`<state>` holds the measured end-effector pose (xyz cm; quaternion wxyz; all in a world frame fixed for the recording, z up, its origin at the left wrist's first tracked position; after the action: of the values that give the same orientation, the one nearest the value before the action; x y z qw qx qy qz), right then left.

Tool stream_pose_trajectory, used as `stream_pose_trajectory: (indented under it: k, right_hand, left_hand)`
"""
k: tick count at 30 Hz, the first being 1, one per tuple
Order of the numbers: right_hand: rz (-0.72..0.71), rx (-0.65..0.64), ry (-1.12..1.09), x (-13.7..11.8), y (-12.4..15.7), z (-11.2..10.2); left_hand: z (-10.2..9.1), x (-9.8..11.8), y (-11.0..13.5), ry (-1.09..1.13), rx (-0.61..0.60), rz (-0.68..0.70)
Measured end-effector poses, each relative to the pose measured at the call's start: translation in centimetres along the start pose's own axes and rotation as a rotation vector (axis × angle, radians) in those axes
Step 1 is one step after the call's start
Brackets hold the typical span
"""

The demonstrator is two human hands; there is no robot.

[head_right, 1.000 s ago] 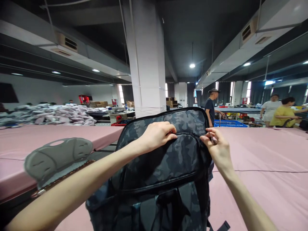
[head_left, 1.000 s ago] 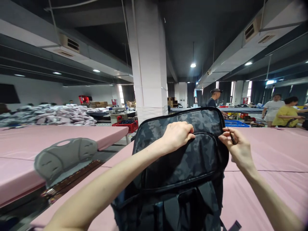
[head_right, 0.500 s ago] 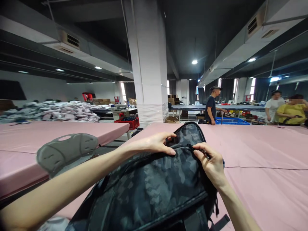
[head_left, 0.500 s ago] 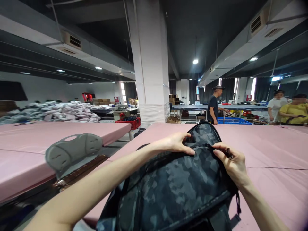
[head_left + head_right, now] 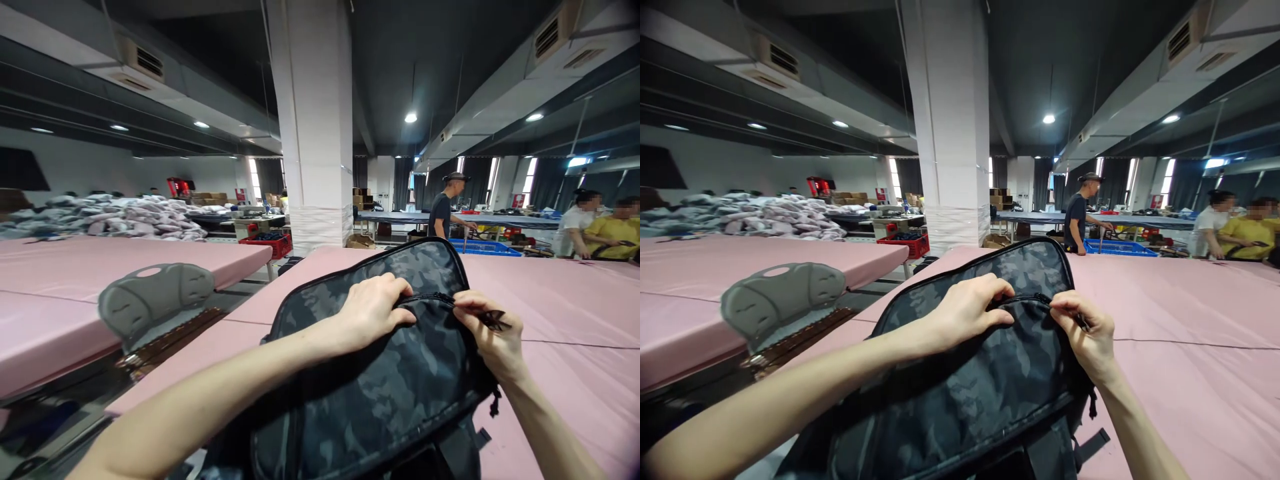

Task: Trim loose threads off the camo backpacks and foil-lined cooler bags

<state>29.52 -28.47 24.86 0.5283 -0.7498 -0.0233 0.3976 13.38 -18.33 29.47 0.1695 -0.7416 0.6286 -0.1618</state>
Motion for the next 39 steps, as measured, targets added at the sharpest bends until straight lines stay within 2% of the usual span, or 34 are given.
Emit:
stream_pose_trajectory:
  k: [6,12,19,23,27,32,36,39]
  right_hand:
    - [-0.075,-0.029,0.129,-1.3,0.5,-0.3]
    - [-0.117,-0.156,0.178,-2.3,1.3,0.0]
    - [-0.141,-0.177,0.218,-3.0,2.0,0.3]
    - [-0.163,-0.205,0.247,-3.1,2.4,0.3]
    - [-0.142,-0.198,0.287,-3.0,2.6,0.0]
    - [-0.118,-0.184,0.393,-3.6,2.5,0.0]
    - [-0.03,-0.174,0.603,-4.8,2.5,-0.4]
    - [-0.018,-0.099,0.759,-6.1,2.9,-1.1]
  left_hand:
    - [-0.5,-0.5,-0.1,0.093,-0.002,0.0]
    - [0.3,-1.4,0.3,0.359,-0.177,-0.056]
    - [0.0,-1.1,0.9,0.348,-0.19,0.036]
    - [-0.6,-0.5,1.4,0.285,-0.211,0.037]
    - [-1.3,-0.1,1.7,0.321,-0.182,0.045]
    - [-1.8,-0.8,1.9,0.475,-0.131,0.01]
    - [-1.5,-1.4,1.7,0.501,-0.131,-0.017]
    - [-1.5,-1.4,1.6,0.503,-0.119,-0.029]
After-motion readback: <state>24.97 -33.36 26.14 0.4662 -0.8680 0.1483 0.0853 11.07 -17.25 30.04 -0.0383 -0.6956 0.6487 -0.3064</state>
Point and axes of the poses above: each hand's wrist, its own y-axis away from the middle knuckle, its own z-axis out of the palm, x = y × z, the point moved 5 cm from there along -y, towards the middle knuckle, and after that the axes turned 11 degrees about z, right-handed, at the moved point
